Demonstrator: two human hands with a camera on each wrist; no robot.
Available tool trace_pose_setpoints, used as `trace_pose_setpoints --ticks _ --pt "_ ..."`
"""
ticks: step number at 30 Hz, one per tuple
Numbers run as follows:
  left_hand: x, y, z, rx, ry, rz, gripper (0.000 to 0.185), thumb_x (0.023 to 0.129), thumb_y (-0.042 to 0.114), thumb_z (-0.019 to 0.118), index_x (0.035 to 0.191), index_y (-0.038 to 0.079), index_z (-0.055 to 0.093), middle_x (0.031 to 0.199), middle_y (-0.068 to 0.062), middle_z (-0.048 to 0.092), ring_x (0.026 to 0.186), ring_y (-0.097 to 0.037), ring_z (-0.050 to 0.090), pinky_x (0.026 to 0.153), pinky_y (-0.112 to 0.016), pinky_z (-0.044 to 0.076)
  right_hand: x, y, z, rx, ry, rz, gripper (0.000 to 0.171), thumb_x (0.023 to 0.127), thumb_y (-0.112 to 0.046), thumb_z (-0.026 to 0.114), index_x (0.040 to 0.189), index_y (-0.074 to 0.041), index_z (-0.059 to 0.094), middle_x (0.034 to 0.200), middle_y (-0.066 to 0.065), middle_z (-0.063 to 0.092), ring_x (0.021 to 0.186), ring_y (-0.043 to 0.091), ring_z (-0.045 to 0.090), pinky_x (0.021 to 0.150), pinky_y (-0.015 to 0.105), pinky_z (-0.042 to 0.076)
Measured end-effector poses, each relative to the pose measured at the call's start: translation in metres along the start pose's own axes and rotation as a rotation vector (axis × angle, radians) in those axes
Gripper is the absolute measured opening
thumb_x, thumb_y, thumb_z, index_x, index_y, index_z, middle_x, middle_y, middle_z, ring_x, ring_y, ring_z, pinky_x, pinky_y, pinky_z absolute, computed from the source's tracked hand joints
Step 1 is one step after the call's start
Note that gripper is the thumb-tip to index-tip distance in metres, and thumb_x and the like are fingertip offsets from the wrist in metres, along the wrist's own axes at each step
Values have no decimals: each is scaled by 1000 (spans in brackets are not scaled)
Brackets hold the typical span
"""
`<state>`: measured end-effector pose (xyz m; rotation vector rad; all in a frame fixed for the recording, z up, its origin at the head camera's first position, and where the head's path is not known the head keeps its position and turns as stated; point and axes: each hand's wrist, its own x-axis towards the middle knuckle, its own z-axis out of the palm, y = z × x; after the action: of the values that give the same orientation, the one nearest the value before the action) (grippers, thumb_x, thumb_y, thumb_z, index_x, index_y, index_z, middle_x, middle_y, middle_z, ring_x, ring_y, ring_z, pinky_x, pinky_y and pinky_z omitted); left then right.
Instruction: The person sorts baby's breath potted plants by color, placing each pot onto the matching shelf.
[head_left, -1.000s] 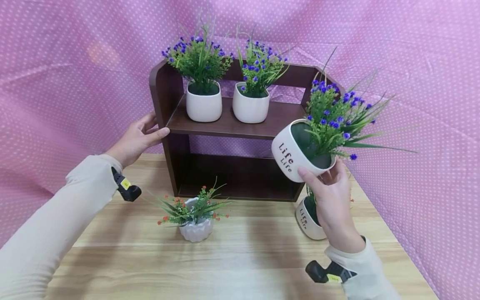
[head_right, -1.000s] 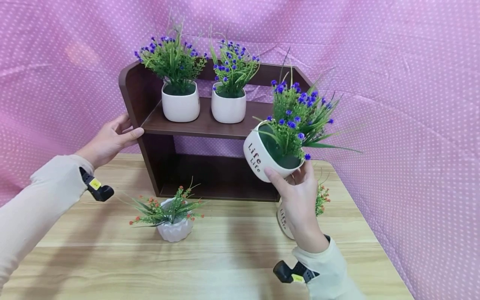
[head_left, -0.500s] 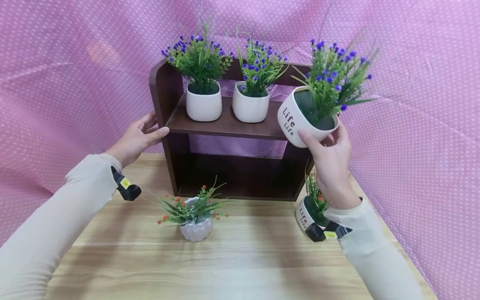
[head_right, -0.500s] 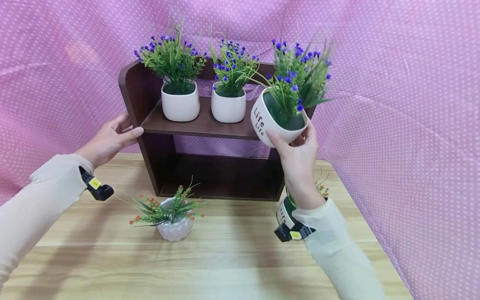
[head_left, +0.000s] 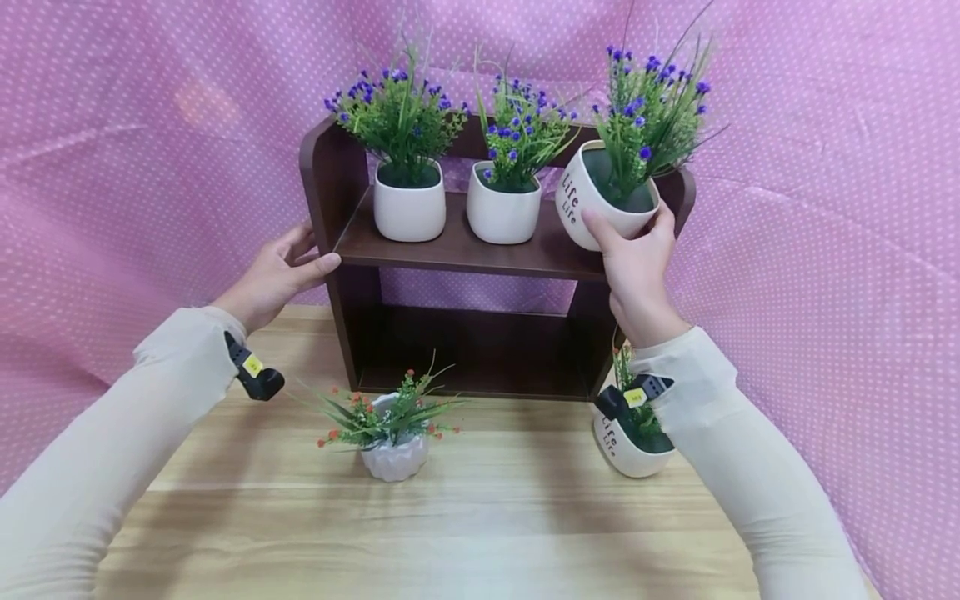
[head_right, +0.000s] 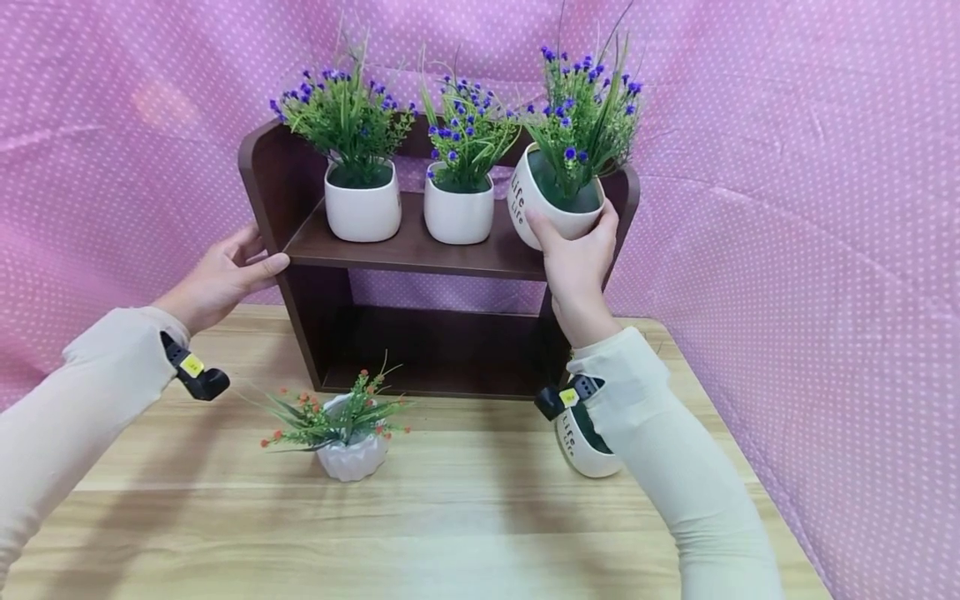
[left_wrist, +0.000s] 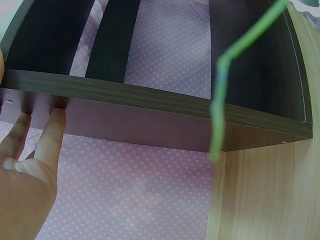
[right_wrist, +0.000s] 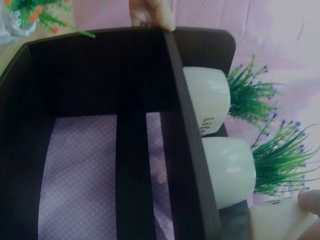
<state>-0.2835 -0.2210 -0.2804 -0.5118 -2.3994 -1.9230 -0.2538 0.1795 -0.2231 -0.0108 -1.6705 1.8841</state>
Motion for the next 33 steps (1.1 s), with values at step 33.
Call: trace_pose_setpoints --ticks 33 --pt "-2 2 1 46 12 -15 69 95 21 61 153 24 24 157 -6 26 138 -29 35 100 -25 46 41 29 24 -491 39 127 81 78 -36 78 142 -13 33 137 8 42 126 16 42 106 17 32"
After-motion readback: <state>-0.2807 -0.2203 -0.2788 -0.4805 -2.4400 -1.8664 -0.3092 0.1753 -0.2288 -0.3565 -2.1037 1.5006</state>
